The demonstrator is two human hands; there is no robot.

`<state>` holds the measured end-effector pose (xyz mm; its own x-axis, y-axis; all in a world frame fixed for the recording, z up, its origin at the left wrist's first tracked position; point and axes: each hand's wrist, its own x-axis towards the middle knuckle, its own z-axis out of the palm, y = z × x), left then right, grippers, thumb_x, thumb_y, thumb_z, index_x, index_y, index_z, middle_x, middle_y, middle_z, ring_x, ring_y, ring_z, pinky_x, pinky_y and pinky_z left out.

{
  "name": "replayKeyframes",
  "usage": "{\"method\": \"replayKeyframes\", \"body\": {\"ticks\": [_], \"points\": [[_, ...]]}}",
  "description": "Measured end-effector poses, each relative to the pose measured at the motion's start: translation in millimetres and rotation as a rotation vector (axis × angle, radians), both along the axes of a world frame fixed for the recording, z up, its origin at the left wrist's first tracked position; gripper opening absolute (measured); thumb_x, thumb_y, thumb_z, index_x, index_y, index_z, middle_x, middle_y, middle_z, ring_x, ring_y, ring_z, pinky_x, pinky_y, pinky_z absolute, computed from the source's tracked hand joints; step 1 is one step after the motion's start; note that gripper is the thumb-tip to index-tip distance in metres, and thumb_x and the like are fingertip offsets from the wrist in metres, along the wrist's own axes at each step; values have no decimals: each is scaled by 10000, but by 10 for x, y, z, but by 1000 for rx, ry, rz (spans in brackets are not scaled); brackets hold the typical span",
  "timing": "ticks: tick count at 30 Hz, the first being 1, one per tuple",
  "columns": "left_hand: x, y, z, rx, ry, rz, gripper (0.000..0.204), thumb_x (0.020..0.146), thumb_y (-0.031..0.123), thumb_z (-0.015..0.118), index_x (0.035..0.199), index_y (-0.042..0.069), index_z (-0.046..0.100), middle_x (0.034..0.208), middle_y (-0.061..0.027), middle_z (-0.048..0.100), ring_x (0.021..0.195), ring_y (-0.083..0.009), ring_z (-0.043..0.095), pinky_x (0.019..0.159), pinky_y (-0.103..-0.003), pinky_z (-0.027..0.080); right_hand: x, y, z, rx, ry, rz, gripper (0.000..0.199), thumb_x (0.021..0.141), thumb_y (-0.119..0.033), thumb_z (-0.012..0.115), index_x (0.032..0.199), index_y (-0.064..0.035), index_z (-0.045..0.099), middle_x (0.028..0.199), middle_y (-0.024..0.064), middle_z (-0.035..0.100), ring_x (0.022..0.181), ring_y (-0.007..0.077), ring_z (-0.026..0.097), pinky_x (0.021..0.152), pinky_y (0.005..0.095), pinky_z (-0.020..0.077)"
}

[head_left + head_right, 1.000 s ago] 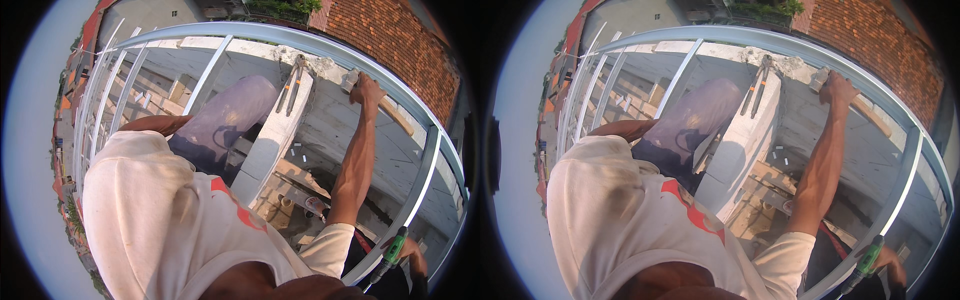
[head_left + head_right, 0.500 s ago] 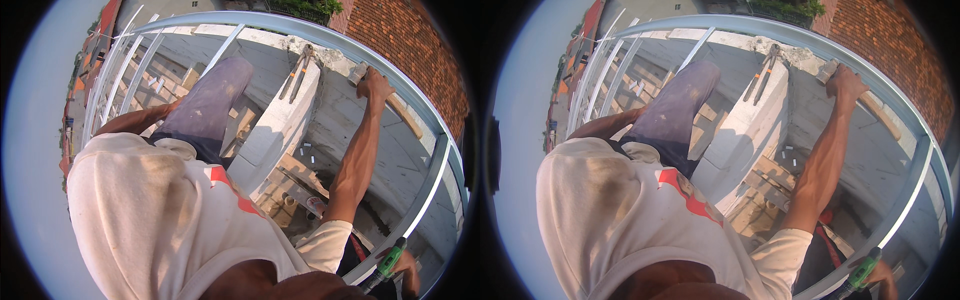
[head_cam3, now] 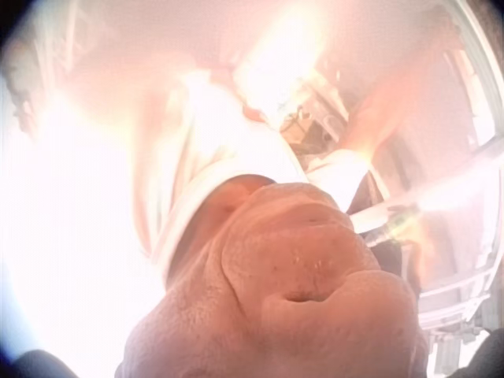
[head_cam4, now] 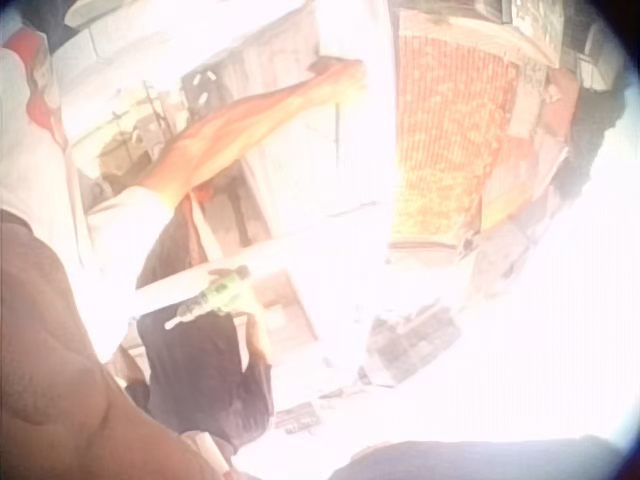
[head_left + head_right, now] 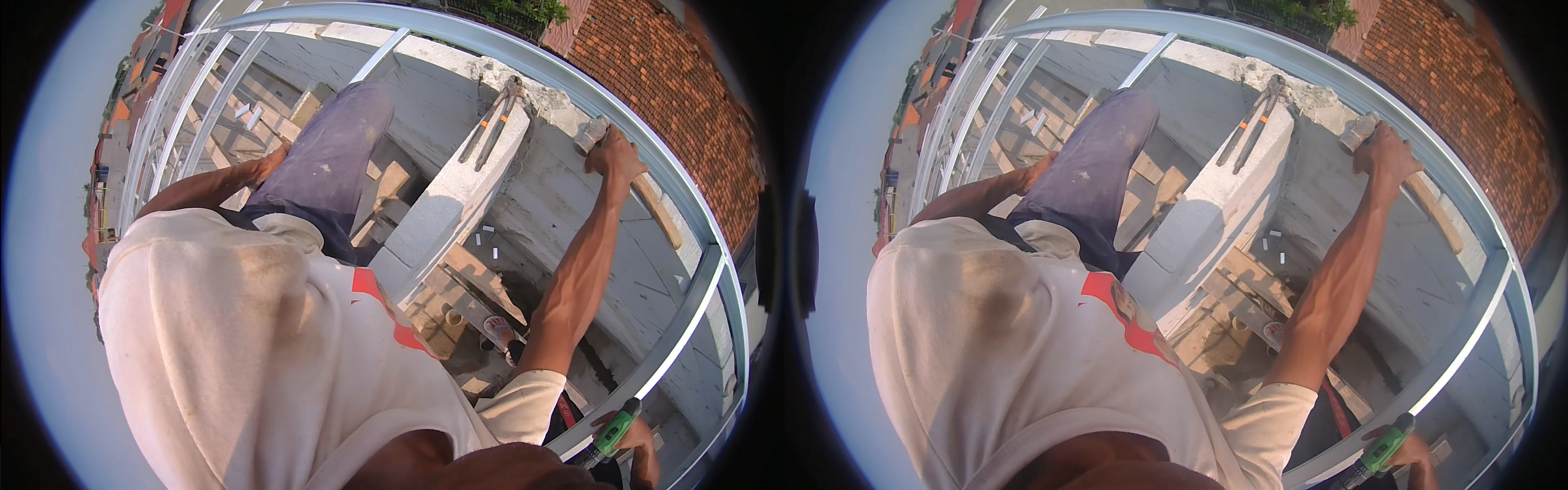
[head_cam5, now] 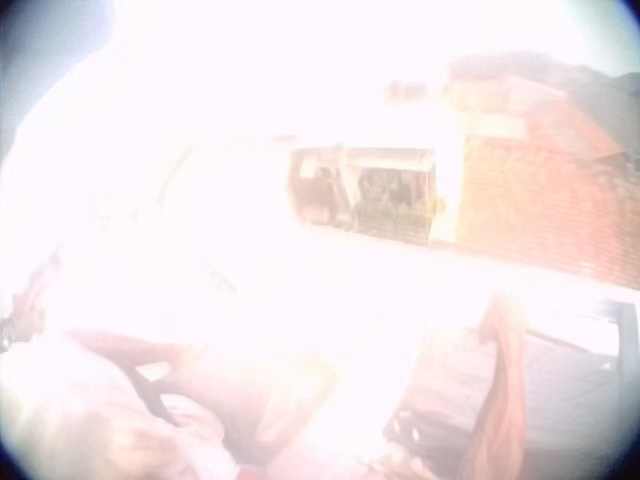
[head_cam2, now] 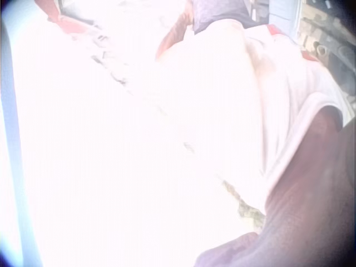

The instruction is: The person positions and secures metal frame sections on a rooftop using pliers and a power drill. They align the frame pieces, tighten connections, and adjust the structure while another person assists nearby.

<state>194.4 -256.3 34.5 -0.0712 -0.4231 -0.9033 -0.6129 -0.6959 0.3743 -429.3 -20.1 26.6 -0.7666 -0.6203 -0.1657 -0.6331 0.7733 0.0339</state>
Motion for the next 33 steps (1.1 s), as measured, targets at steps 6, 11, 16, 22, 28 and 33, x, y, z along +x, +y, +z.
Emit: {"method": "replayKeyframes", "body": {"ticks": [6, 11, 16, 22, 28, 33], "points": [[129, 40, 78, -31, -19, 24, 557, 1090, 434, 381, 1348, 40, 679, 1267, -136, 735, 1061, -264, 718, 991, -366, 549, 97, -24, 86, 5, -14, 13, 733, 565, -122, 887, 1256, -209, 657, 1338, -16, 723, 1362, 317, 592, 1023, 670, 415], [-193, 315, 488, -241, -172, -231, 628, 1061, 449, 314, 1444, 55, 618, 1334, -162, 706, 1074, -278, 722, 995, -386, 546, 58, 31, 89, -17, -18, 13, 767, 562, -118, 886, 1286, -211, 654, 1349, -8, 724, 1380, 319, 582, 998, 645, 421], [190, -17, 359, -197, -247, -265, 737, 1042, 532, 241, 1510, 52, 547, 1428, -174, 649, 1232, -274, 656, 1129, -411, 435, 45, 19, 72, -15, -22, 10, 856, 565, -114, 887, 1372, -235, 628, 1392, -2, 705, 1407, 320, 561, 1012, 657, 411], [1221, -601, -93, -190, -257, -123, 756, 1029, 559, 242, 1520, 64, 537, 1465, -182, 621, 1284, -273, 628, 1152, -409, 406, 124, -30, 51, -16, -5, 23, 907, 593, -128, 890, 1438, -270, 591, 1412, 14, 694, 1406, 315, 560, 1040, 676, 395], [538, -315, 588, -334, -373, -314, 772, 1037, 620, 298, 1526, 69, 531, 1474, -163, 614, 1255, -239, 654, 1140, -467, 427, -222, -7, -234, 34, 7, -37, 996, 601, -143, 901, 1508, -339, 538, 1362, 11, 727, 1326, 300, 633, 1000, 676, 422], [921, -904, 638, -609, -276, -334, 1066, 965, 848, 307, 1549, -29, 467, 1513, -191, 578, 1391, -320, 561, 1196, -510, 357, -193, -196, -380, -6, -41, 24, 1114, 574, -120, 906, 1587, -280, 470, 1334, 93, 738, 1268, 331, 676, 1019, 598, 492]]}}
